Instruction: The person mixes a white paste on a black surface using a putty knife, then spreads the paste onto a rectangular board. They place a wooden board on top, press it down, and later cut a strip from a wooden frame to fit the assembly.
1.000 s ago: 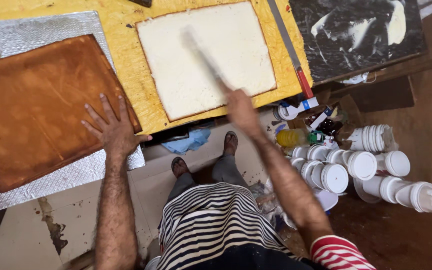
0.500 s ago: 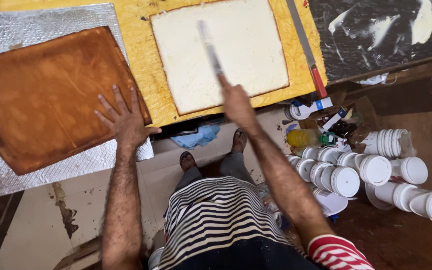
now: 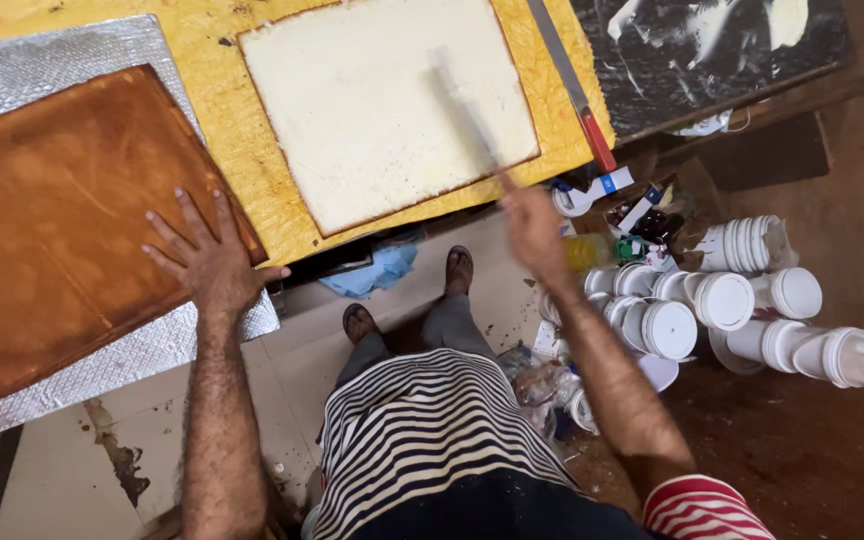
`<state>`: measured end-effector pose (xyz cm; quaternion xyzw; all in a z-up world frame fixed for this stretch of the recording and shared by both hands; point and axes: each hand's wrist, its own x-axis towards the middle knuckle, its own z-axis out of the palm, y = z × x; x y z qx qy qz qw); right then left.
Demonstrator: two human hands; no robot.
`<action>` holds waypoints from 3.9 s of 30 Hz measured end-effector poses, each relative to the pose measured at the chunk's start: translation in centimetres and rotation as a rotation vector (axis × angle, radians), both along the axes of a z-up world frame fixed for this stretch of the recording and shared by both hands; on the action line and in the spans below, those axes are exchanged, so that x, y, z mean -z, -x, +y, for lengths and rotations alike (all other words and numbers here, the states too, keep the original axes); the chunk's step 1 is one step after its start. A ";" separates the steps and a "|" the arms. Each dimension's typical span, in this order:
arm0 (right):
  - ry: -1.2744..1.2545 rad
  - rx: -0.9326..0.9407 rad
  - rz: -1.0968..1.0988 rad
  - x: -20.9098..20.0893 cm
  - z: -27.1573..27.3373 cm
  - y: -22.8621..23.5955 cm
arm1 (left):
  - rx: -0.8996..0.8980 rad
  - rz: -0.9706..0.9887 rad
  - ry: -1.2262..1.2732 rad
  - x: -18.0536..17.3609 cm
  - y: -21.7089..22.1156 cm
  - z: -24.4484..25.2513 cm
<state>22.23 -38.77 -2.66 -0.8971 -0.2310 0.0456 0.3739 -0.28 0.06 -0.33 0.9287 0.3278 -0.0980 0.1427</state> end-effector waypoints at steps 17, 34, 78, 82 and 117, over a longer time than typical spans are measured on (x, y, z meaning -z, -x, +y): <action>0.392 -0.463 0.275 -2.7 6.5 11.5 | 0.008 -0.040 -0.028 0.0 0.4 -0.3; 0.274 0.010 0.392 -3.3 -3.8 13.1 | 0.018 -0.024 -0.014 0.8 0.5 -0.1; 0.180 -0.187 0.326 -4.9 -2.9 13.0 | 0.021 -0.005 -0.015 1.2 0.5 0.4; 0.183 -0.142 0.189 -4.6 -3.2 8.8 | 0.018 -0.003 -0.005 0.7 0.2 0.1; -0.105 0.349 -0.074 0.4 -22.7 -21.5 | -0.100 -0.039 -0.088 2.9 0.4 -1.1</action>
